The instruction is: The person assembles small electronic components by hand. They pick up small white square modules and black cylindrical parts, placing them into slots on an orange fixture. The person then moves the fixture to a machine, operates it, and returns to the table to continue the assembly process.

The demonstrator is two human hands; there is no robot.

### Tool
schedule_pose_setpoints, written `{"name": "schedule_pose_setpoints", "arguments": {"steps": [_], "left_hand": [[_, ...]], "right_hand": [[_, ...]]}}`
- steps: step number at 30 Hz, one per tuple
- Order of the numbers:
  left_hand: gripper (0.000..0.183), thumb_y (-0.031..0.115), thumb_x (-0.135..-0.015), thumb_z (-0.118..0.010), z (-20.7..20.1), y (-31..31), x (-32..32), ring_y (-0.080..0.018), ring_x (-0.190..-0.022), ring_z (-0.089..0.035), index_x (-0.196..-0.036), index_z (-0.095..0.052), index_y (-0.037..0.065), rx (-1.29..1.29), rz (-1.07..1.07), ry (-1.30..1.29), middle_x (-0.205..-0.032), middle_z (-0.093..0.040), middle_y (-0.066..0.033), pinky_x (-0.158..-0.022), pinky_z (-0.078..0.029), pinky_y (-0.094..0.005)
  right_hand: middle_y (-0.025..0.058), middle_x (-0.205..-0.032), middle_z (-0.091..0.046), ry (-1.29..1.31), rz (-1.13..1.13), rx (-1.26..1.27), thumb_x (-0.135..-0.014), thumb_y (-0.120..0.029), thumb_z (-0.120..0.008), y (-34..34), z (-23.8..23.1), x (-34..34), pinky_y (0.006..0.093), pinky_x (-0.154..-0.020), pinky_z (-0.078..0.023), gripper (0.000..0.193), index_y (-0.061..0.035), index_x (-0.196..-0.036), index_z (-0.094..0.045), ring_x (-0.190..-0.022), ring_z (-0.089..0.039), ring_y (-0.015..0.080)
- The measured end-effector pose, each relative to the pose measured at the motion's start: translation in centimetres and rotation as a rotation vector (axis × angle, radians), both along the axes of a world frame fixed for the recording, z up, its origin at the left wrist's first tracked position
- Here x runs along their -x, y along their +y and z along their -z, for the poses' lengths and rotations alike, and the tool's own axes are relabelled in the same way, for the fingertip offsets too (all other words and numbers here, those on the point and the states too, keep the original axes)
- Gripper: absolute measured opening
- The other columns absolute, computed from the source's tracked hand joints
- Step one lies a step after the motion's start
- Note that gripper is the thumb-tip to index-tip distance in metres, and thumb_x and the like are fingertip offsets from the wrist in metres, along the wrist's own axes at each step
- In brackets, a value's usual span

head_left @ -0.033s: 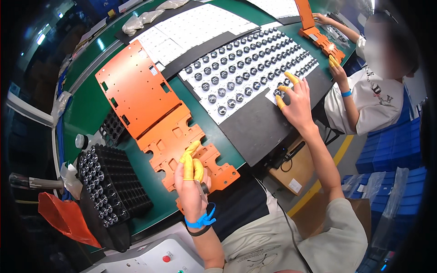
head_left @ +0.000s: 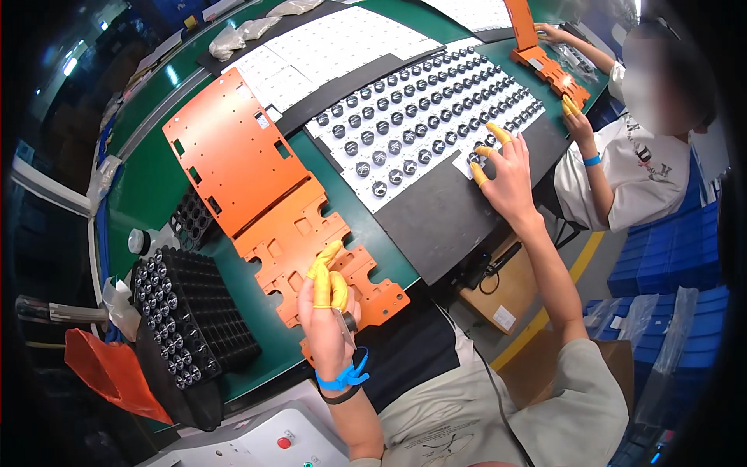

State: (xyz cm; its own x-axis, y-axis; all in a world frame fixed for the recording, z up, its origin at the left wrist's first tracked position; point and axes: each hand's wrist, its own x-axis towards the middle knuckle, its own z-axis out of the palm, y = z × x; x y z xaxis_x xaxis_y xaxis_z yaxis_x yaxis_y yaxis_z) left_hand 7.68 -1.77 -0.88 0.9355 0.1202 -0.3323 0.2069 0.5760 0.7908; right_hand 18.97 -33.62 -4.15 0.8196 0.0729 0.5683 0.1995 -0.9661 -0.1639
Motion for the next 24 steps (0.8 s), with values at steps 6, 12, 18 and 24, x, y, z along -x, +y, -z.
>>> {"name": "schedule_pose_setpoints", "arguments": {"steps": [6, 12, 18, 24], "left_hand": [[0.029, 0.015, -0.102, -0.04, 0.0, 0.0, -0.2, -0.0062, -0.051, -0.037, -0.125, -0.051, 0.001, -0.004, -0.038, 0.029, -0.08, -0.05, -0.0014, -0.04, -0.025, -0.021], [0.03, 0.019, -0.105, -0.038, 0.8, 0.4, 0.0, -0.0068, -0.051, -0.037, -0.127, -0.049, 0.003, 0.082, -0.041, -0.019, -0.086, -0.054, -0.0035, -0.04, -0.027, -0.0213], [0.039, 0.018, -0.106, -0.042, -0.6, -0.2, -0.4, -0.0033, -0.05, -0.032, -0.143, -0.046, 0.008, -0.003, -0.054, 0.062, -0.069, -0.041, 0.005, -0.043, -0.024, -0.0201], [0.04, 0.015, -0.106, -0.04, -1.1, -0.7, -0.6, -0.0013, -0.052, -0.032, -0.144, -0.046, 0.009, -0.046, -0.096, 0.008, -0.07, -0.041, 0.0052, -0.043, -0.025, -0.0192]], "right_hand": [[0.0174, -0.135, -0.053, -0.046, 0.026, -0.004, -0.076, -0.016, -0.077, 0.4, 0.3, -0.4, 0.0498, -0.113, -0.029, 0.025, -0.0017, -0.097, -0.07, -0.13, -0.043, 0.0365], [0.0176, -0.134, -0.053, -0.044, 0.038, -0.103, -0.076, -0.013, -0.077, 0.9, 0.5, -0.6, 0.0463, -0.108, -0.036, 0.026, -0.0021, -0.097, -0.07, -0.127, -0.046, 0.0372], [0.0183, -0.132, -0.054, -0.038, 0.008, -0.075, -0.076, -0.012, -0.076, 0.6, 0.6, -1.1, 0.0459, -0.106, -0.037, 0.024, -0.0028, -0.097, -0.07, -0.124, -0.047, 0.0372], [0.0186, -0.132, -0.054, -0.038, 0.026, -0.039, -0.075, -0.012, -0.076, 0.8, 0.1, -1.0, 0.0459, -0.106, -0.038, 0.027, -0.003, -0.1, -0.069, -0.124, -0.047, 0.0371]]}}
